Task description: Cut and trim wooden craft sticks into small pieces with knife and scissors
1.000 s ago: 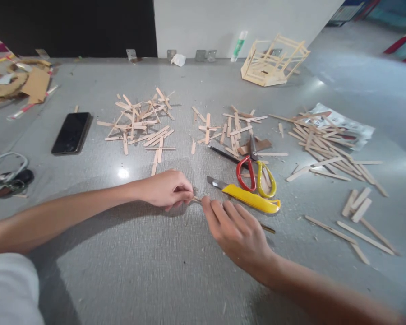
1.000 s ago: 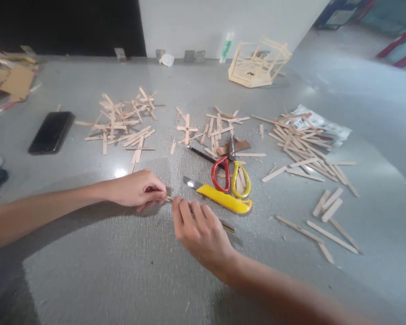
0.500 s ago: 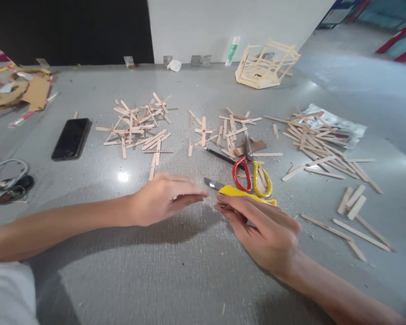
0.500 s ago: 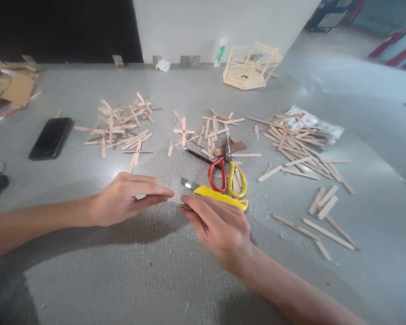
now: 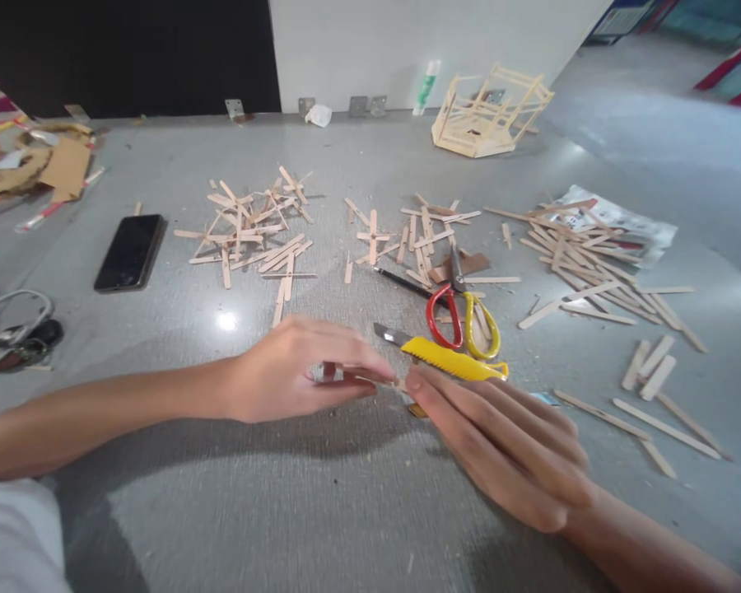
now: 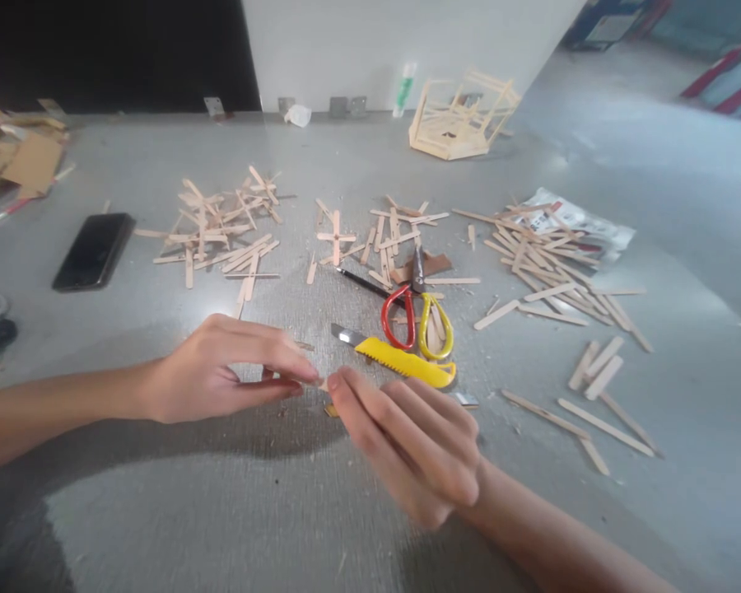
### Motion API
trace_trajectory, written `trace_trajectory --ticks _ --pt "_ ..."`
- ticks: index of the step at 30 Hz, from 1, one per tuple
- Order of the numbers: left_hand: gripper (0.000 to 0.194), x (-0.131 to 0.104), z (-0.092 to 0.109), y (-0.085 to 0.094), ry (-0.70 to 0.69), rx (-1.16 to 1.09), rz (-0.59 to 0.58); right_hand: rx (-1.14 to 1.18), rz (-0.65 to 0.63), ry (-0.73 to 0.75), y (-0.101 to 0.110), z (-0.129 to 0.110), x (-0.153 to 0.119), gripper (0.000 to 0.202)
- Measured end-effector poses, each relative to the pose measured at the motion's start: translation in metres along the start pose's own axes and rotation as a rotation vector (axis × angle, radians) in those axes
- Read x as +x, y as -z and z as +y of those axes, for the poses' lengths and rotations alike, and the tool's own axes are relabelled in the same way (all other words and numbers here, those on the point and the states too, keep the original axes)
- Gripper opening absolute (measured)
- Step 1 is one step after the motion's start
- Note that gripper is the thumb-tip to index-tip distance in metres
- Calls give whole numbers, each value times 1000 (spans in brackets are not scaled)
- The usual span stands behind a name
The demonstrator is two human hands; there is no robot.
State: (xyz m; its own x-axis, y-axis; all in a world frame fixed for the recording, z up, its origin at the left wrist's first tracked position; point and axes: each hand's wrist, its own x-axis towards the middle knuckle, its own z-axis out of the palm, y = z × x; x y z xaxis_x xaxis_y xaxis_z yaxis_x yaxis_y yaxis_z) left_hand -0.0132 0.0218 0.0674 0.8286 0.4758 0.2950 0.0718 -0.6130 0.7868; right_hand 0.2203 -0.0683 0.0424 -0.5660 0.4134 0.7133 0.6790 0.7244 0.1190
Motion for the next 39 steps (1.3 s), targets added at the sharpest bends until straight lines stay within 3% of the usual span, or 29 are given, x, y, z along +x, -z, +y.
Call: trace_trajectory --ticks 3,9,17,23,33,39 --pt "11 0 2 3 25 24 -36 4 -52 25 2 0 1 21" --pt "11 2 5 9 27 41 -138 71 16 -43 -4 0 2 17" --pt "11 6 10 17 167 -55 -225 130 29 -43 -6 -1 4 15" --pt "14 5 6 18 120 -71 -259 150 45 -18 -8 -2 5 13" --pt "10 0 10 12 19 186 -360 179 31 8 -12 -3 1 13" --pt "11 -3 16 8 72 325 -401 180 35 31 -12 -6 3 12"
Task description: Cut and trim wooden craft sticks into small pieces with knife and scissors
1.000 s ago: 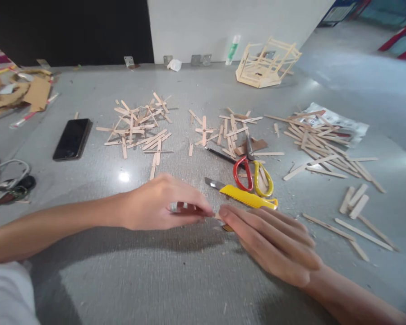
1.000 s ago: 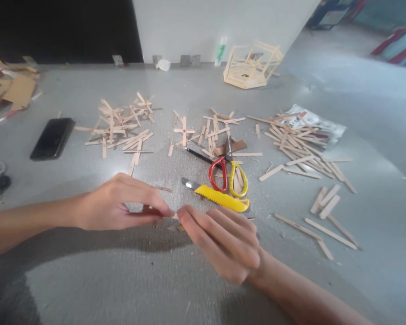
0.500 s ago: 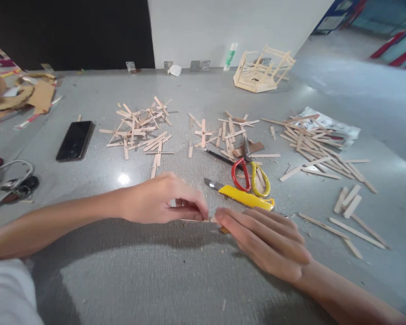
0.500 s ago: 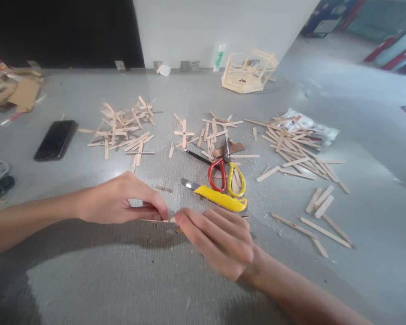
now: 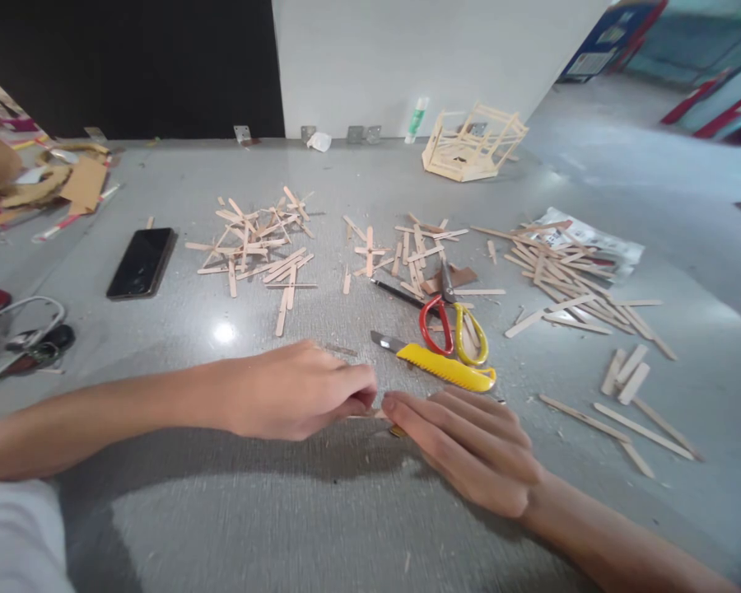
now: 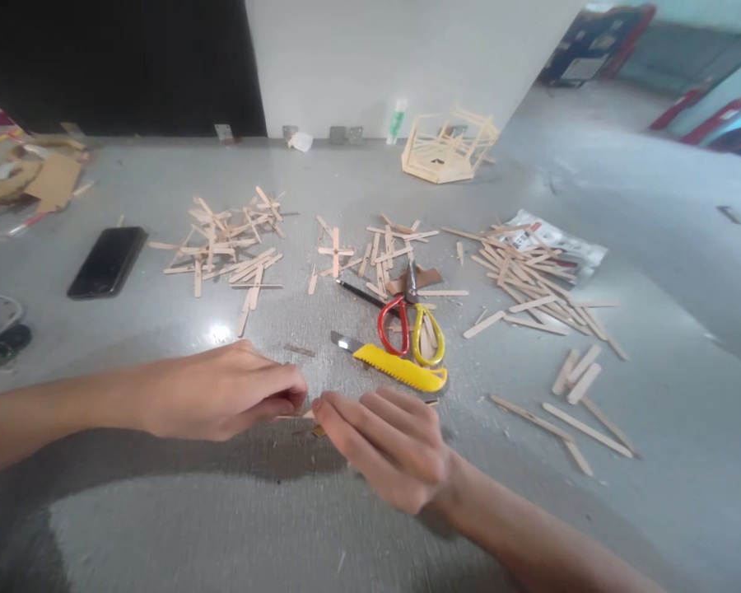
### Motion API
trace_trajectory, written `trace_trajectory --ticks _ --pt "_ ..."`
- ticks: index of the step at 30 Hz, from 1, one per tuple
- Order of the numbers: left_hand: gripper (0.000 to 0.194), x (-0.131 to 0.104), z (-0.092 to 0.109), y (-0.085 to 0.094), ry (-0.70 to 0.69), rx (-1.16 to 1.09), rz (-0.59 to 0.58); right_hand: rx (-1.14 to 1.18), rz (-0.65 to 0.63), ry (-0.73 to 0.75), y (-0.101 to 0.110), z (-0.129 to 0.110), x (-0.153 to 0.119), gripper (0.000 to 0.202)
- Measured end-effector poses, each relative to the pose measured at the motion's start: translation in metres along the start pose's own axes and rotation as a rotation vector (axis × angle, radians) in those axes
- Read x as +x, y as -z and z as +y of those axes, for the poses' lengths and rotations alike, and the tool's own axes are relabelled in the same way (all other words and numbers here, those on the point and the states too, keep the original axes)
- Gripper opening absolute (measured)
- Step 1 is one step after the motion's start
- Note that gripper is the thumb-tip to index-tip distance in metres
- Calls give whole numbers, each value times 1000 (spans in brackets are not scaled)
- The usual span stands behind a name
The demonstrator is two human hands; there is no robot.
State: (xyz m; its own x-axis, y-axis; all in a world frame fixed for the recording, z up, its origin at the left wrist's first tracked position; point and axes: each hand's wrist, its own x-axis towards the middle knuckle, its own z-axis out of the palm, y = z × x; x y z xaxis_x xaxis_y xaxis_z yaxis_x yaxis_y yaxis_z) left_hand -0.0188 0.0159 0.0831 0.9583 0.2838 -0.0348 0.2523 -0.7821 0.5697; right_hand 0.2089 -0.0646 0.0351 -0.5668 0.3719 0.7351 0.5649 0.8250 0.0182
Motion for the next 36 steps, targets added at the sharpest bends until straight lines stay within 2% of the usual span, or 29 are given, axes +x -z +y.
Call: trace_trajectory --ticks 3,6,9,11,13,16,18,20,23,25,27,31,33,36 --pt "12 1 0 0 49 -130 -18 9 -19 -8 1 0 0 11" --pt "17 3 -3 1 173 -253 14 38 14 -83 -3 1 -1 12" --pt "29 3 -6 3 304 -239 72 100 2 -205 -10 2 -5 12" --pt "36 4 -7 4 337 -197 77 121 -32 -250 -14 3 -7 11" --pt "35 4 -8 5 320 -179 86 111 -46 -264 -16 4 -10 9" --pt "20 6 -8 5 237 -290 53 103 -61 -286 -18 4 -12 8" --pt "21 7 -9 4 187 -406 -10 109 -61 -302 -19 4 -13 8" --pt "20 7 -12 2 186 -432 -16 111 -60 -317 -21 4 -14 10" --pt "23 8 -18 2 304 -359 141 70 -98 -404 -24 4 -15 23" --pt "22 9 -23 8 405 -349 256 23 -181 -477 -25 4 -14 31" --pt "18 8 -27 17 467 -382 338 0 -289 -489 -26 7 -10 34" --pt "15 7 -30 31 460 -446 382 -64 -456 -397 -30 30 10 30" --pt "14 6 -28 34 432 -479 375 -156 -499 -360 -37 53 23 27" --pt "14 4 -22 33 405 -550 333 -183 -569 -303 -55 92 39 34"
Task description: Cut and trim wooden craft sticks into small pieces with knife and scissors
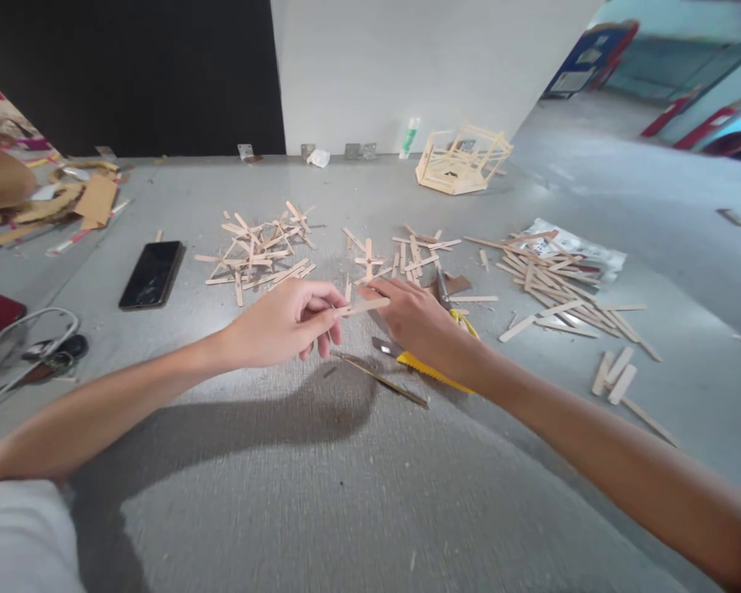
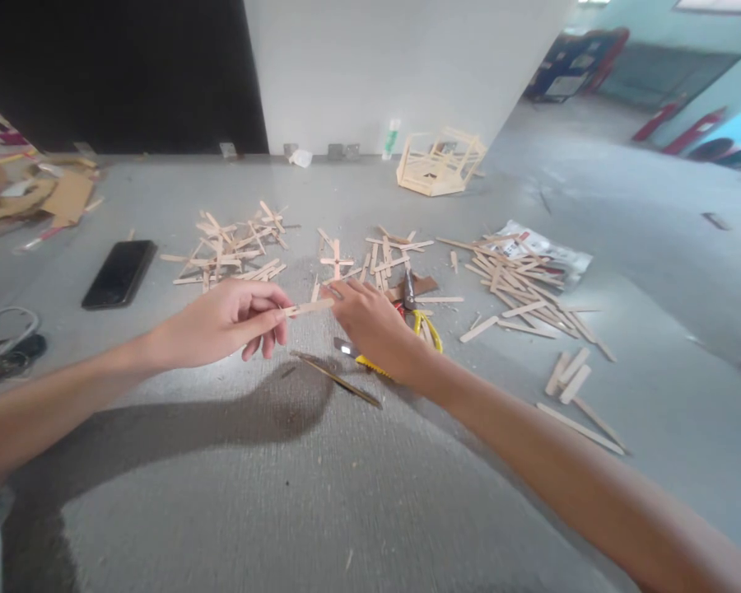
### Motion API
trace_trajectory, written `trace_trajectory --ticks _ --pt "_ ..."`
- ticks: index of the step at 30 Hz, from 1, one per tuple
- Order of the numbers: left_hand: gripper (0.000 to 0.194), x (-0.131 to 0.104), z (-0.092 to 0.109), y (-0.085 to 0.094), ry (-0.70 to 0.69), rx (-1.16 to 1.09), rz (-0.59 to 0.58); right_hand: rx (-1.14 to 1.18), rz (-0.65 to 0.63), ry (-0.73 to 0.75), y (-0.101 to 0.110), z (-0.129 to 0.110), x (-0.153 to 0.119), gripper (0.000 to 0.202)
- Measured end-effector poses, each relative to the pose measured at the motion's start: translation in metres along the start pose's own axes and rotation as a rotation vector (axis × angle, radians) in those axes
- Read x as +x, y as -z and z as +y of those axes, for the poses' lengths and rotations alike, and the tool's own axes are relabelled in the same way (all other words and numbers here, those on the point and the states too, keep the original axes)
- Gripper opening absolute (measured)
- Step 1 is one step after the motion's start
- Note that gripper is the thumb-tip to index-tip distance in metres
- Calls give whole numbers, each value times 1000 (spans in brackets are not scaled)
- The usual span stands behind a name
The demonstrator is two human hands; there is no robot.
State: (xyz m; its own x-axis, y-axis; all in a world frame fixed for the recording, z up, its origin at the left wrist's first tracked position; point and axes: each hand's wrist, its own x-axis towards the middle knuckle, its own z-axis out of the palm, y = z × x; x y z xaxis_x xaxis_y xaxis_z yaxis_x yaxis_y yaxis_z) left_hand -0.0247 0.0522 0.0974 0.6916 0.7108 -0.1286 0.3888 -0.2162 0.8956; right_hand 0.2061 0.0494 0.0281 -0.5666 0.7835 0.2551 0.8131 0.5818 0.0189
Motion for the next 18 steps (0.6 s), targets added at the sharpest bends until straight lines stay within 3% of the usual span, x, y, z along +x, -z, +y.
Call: trace_trajectory --ticks 3,7,15,18 --pt "14 -5 4 -4 -3 -45 -41 -74 -53 93 -13 21 25 37" --pt "19 -10 8 -7 -14 -92 -61 -68 -112 159 -22 29 33 27" --pt "15 -13 10 -11 -12 -135 -64 24 -105 240 -4 12 12 20" --pt "15 -14 13 -12 -12 -120 -51 104 -83 246 2 -2 1 33"
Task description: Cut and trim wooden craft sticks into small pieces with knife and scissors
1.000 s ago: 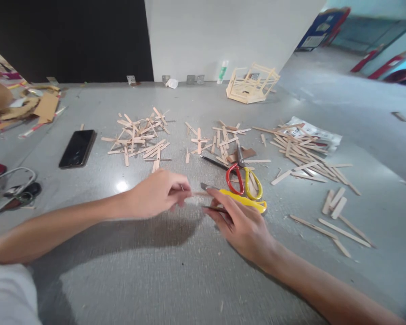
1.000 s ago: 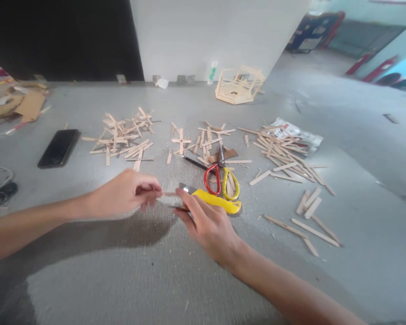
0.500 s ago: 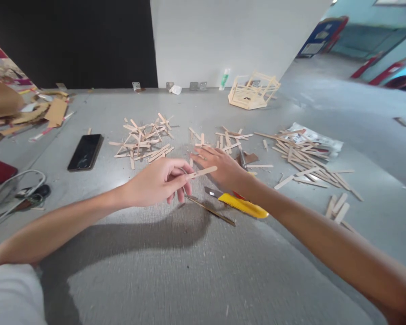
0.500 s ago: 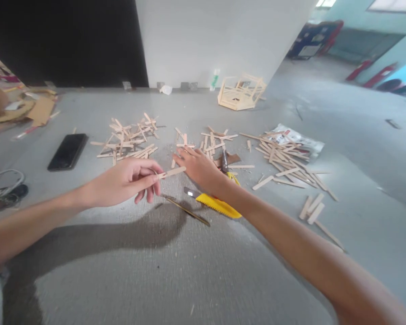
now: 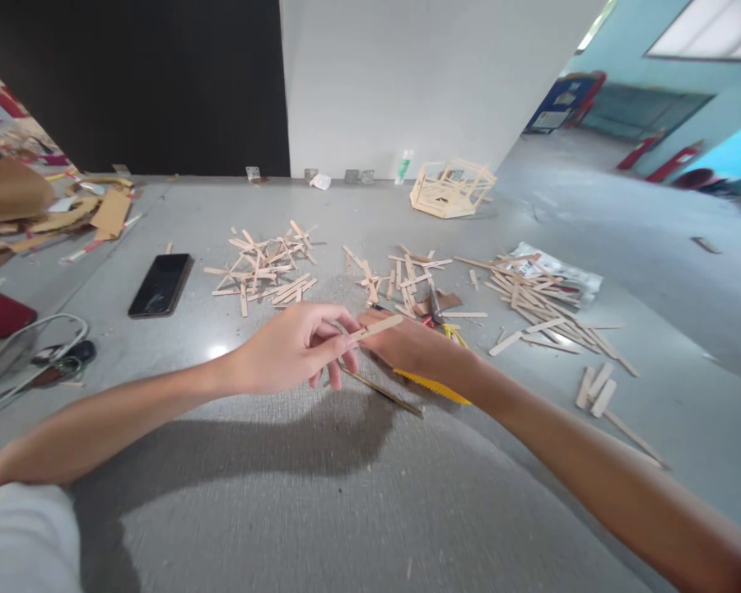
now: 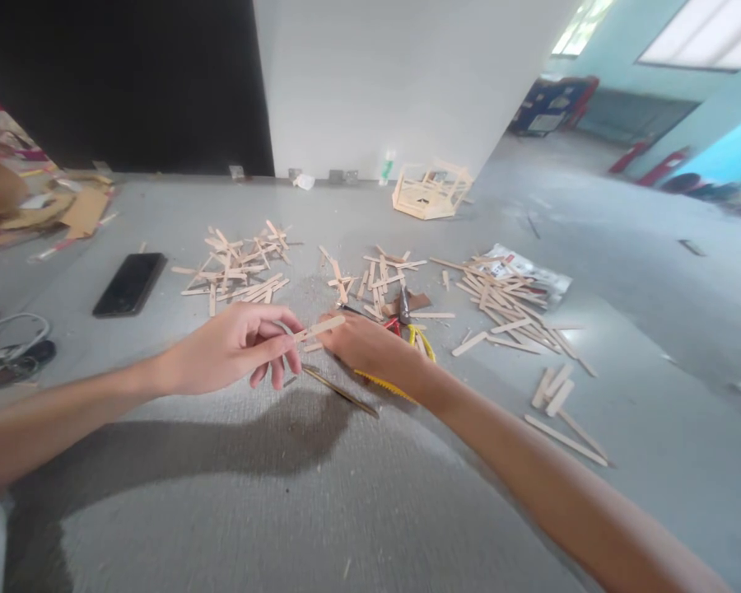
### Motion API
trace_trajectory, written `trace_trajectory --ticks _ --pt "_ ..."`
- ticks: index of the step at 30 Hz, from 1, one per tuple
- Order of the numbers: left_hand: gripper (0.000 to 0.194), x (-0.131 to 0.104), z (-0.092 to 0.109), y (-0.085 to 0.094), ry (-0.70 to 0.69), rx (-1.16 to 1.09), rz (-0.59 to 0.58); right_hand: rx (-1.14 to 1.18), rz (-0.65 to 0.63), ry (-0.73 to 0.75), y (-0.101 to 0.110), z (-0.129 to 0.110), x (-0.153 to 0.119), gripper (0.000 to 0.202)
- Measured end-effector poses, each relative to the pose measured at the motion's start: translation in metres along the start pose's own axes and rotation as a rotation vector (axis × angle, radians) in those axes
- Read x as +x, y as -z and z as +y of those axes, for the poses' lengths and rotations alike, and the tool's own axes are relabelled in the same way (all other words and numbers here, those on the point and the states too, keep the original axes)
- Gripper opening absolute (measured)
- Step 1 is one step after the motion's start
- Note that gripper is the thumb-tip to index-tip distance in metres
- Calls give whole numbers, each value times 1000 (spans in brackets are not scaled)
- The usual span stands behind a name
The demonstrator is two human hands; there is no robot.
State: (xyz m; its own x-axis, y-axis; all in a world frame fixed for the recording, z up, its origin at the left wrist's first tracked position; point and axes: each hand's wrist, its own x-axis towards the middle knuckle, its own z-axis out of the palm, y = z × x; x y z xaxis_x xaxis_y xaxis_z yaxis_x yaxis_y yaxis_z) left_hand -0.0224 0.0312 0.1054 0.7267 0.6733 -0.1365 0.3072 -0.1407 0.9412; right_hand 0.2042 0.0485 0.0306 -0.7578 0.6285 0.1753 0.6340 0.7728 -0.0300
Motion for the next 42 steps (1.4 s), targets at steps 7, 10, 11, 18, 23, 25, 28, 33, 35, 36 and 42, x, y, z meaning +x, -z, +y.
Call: trace_trajectory --ticks 7,10,11,18,23,25,28,33,35,36,42 --pt "9 -5 1 -6 -33 -12 88 129 217 -237 15 -32 -25 16" --pt "11 -7 -1 -11 -58 -6 130 240 417 -444 28 -53 -35 8" --pt "12 -7 -1 -13 -64 -5 134 398 513 -534 31 -62 -39 3" --pt "17 -8 -7 -28 -122 35 131 943 624 -620 36 -99 -52 12" --pt "18 -12 -11 -34 -182 133 138 884 606 -645 34 -101 -52 11" --pt "17 -13 -14 -36 -209 169 139 877 602 -642 34 -102 -52 10" --pt "18 -13 -22 -38 -276 266 148 872 599 -659 36 -104 -51 9" --pt "34 -14 -37 -41 -429 538 201 1049 515 -783 43 -109 -49 8" --pt "40 -14 -42 -41 -505 643 210 1147 459 -810 45 -109 -49 11" --pt "42 -14 -43 -41 -540 689 213 1176 440 -816 46 -109 -49 13" --pt "51 -14 -50 -40 -591 850 182 1156 446 -810 44 -106 -51 15"
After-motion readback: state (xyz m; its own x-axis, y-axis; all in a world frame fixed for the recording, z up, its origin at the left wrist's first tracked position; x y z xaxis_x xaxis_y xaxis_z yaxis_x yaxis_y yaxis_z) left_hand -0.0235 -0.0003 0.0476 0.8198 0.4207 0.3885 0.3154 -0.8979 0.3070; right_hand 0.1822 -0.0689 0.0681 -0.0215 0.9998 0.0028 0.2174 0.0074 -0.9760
